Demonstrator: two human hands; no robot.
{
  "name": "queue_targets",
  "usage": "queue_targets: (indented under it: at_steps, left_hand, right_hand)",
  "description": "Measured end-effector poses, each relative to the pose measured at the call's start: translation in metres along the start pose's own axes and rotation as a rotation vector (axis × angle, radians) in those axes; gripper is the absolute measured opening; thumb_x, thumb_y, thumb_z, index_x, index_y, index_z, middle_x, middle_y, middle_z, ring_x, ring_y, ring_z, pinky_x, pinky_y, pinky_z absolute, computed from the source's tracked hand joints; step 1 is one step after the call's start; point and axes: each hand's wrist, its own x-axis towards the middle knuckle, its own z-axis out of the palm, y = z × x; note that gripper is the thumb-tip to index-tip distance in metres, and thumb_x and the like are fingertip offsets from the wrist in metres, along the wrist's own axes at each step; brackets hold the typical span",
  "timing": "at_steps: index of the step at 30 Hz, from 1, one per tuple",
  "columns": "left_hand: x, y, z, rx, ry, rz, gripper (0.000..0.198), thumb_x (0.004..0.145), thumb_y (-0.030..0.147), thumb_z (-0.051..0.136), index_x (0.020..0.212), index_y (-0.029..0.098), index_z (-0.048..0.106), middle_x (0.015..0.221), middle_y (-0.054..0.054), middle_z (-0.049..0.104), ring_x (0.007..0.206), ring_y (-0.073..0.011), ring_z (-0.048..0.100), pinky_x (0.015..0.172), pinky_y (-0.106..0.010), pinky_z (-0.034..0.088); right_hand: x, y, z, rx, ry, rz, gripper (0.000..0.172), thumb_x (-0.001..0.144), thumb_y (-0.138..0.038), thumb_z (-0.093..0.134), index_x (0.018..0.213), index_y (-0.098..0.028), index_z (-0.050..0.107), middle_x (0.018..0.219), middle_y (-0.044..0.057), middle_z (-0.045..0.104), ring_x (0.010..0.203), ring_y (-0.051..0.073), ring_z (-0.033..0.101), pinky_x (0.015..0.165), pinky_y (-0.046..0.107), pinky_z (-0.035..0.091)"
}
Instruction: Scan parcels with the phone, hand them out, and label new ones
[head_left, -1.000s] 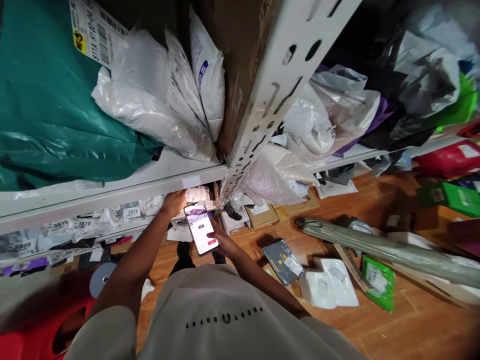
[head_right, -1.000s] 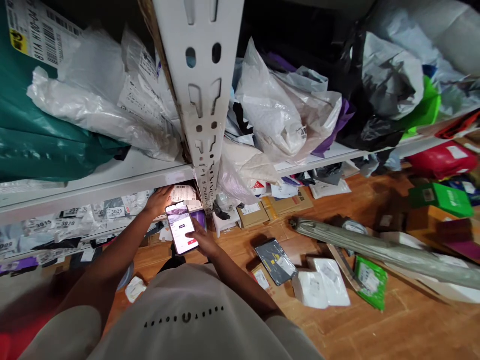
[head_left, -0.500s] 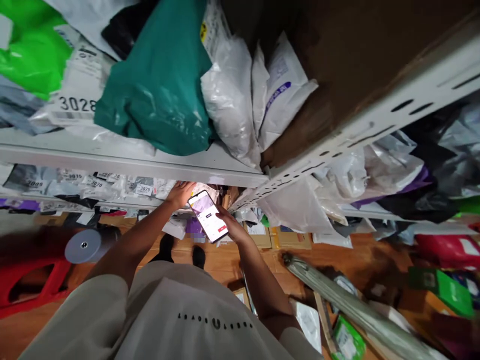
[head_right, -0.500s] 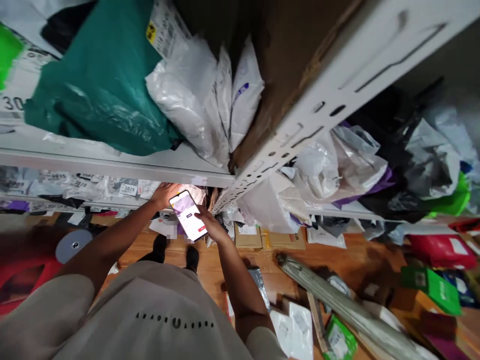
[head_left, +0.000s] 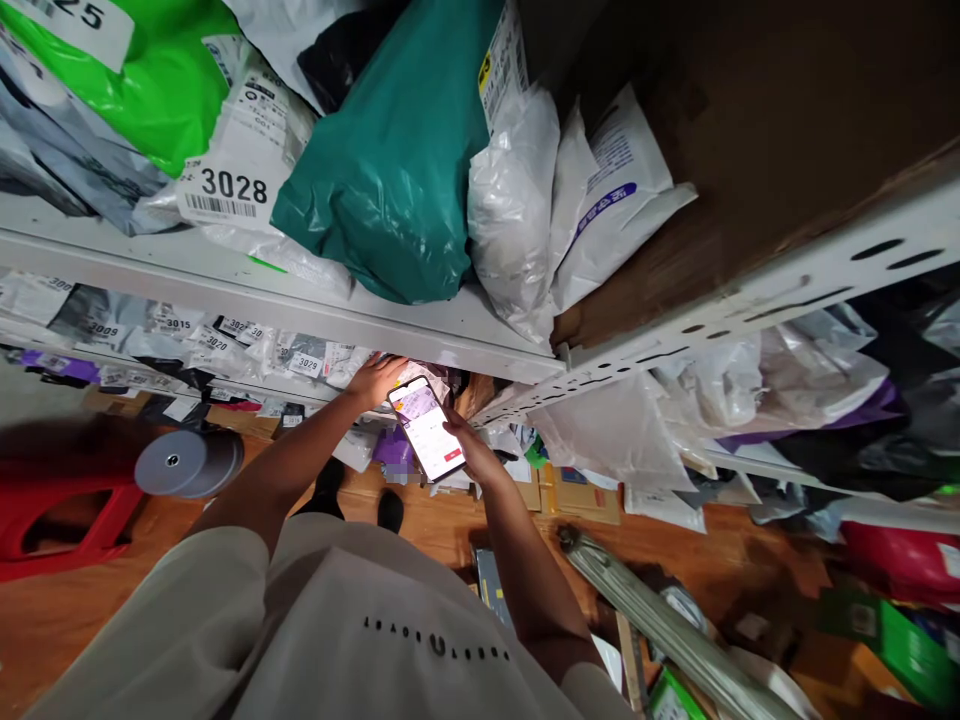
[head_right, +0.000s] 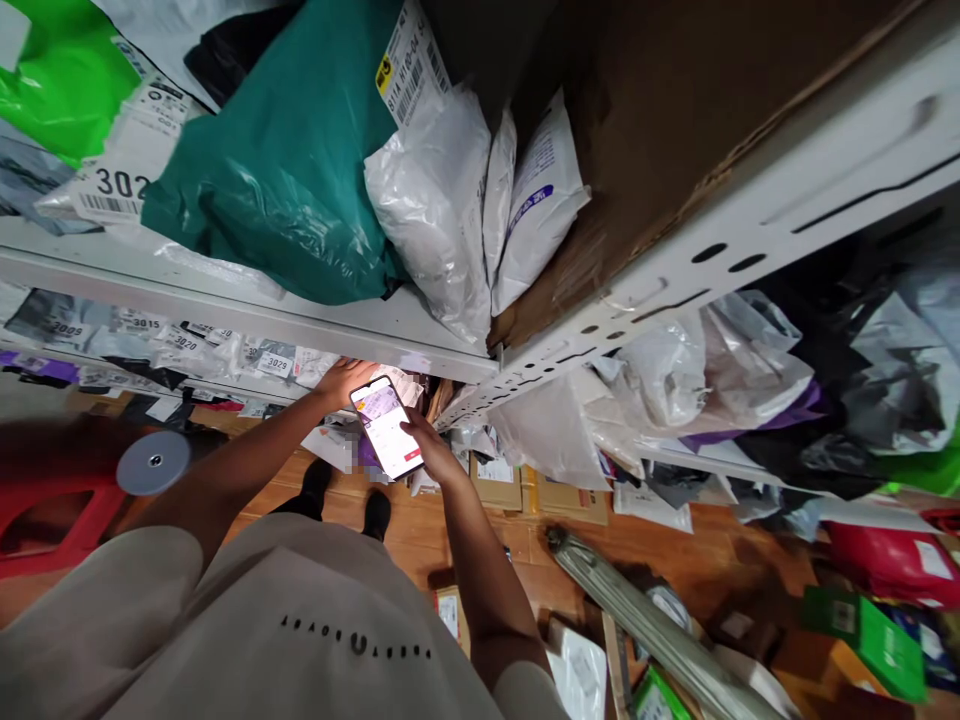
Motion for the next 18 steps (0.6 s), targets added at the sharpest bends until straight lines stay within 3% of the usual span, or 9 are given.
queue_targets:
  at_steps: [14,18]
  left_hand:
    - [-0.001,0.003,-0.009,-0.049,-0.028,-0.011,0.053,0.089,0.026,0.048,0.142,0.015,0.049,0.139,-0.015,0.056,0.124,-0.0296,0.05,0.111,-0.044,0.027]
    - [0.0,0.007,-0.013,-0.072,-0.023,-0.065,0.049,0.09,0.026,0.049,0.138,0.017,0.053,0.135,-0.013,0.058,0.121,-0.0291,0.051,0.109,-0.041,0.028]
  right_hand:
    - [-0.001,0.002,0.0,0.031,-0.017,-0.021,0.041,0.067,-0.032,0.069,0.107,-0.026,0.066,0.101,0.0,0.076,0.091,0.025,0.068,0.077,0.035,0.05]
    - [-0.008,0.001,0.002,0.06,-0.03,-0.027,0.05,0.062,-0.027,0.07,0.111,-0.026,0.064,0.105,0.001,0.075,0.093,0.026,0.068,0.078,0.036,0.051]
